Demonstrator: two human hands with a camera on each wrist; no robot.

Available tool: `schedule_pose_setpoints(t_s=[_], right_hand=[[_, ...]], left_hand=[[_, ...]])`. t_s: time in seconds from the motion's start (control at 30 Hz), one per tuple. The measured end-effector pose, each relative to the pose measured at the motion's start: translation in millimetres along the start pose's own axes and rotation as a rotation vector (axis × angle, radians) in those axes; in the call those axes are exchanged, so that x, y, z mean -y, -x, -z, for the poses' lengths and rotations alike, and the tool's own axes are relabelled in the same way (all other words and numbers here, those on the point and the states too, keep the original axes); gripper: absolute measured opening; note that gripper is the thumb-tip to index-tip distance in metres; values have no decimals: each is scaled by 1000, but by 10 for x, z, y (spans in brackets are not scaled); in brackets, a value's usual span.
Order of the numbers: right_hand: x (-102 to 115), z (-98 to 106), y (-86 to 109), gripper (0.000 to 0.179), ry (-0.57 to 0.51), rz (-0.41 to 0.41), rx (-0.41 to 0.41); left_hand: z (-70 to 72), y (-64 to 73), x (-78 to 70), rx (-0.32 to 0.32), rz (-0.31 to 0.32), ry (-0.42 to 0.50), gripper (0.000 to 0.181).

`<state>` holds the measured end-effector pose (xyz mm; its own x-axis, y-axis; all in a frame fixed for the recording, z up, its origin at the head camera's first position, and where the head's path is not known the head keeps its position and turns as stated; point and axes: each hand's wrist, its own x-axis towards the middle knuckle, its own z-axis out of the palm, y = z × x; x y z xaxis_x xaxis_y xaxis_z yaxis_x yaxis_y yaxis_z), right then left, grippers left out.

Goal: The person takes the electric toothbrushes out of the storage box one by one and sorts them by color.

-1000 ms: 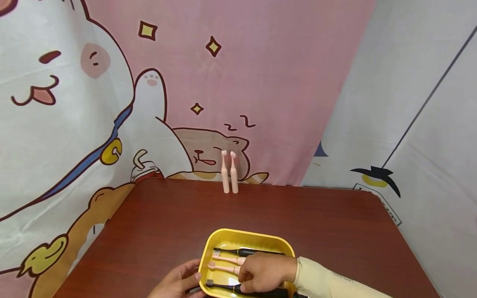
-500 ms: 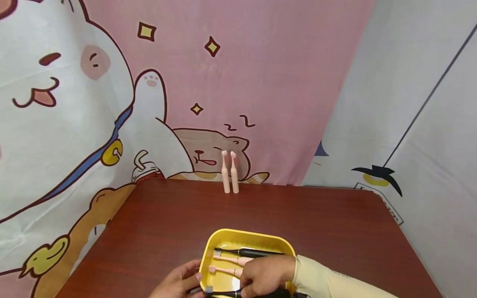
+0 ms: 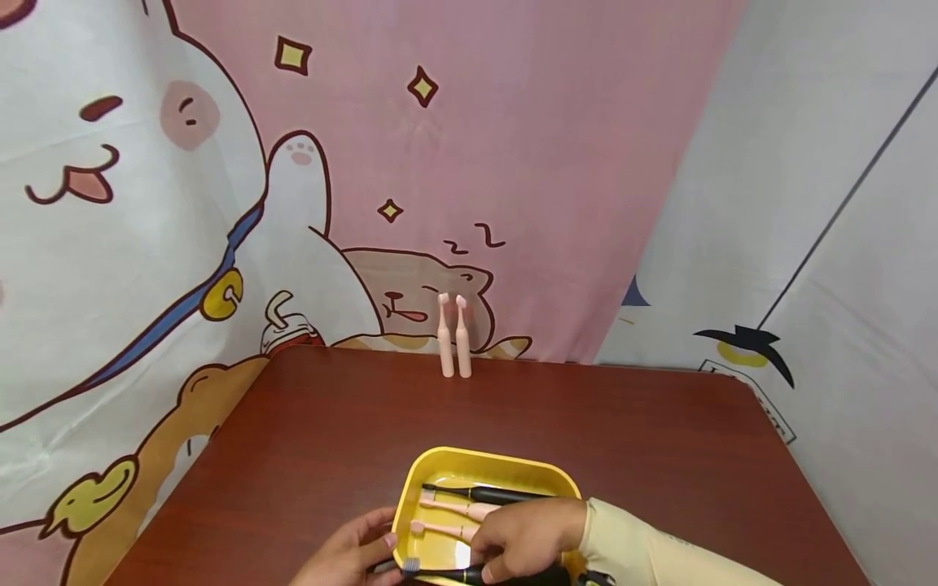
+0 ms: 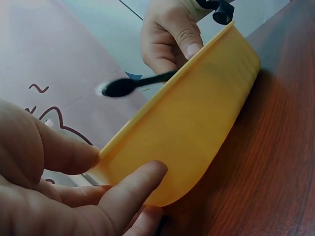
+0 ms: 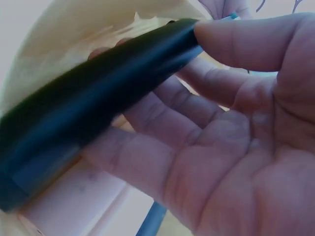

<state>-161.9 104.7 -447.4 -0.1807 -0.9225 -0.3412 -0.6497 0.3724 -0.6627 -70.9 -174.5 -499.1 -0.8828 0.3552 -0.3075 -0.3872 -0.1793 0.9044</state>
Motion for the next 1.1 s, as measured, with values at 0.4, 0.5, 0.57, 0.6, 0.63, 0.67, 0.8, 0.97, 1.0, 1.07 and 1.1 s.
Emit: schedule_pose_setpoints(t_s=[0.4,0.5,0.57,0.6,0.63,0.67,0.8,0.97,1.0,1.07,1.1], right_hand=[[-81,187,144,16,-377,101,-8],[-59,256,204,17,-466,103,-38],[-30,288,248,19,-568,97,-56],[-17,304,273,20,-612,94,-72],[-4,319,296,21,-644,92,-94],[10,338,318,22,-684,90,-114],[51,448,400,25,-738,88,-233],[41,604,486,29,-756,75,-398],[32,631,498,30,-758,61,-438],[5,679,513,33,-761,22,-525],[-14,698,515,34,-763,9,-570]], left_hand=[[-34,13,15,-5,2,34,61],[-32,7,8,-3,-8,28,60],[-30,6,0,0,-12,25,60],[-29,5,-5,3,-14,22,60],[-29,7,-9,3,-12,21,60],[-28,9,-12,4,-11,19,60],[-27,13,-20,-1,-2,10,60],[-20,3,-13,-10,12,8,58],[-18,2,-11,-10,13,8,58],[-17,2,-5,-12,16,7,58],[-18,3,-2,-12,16,7,58]])
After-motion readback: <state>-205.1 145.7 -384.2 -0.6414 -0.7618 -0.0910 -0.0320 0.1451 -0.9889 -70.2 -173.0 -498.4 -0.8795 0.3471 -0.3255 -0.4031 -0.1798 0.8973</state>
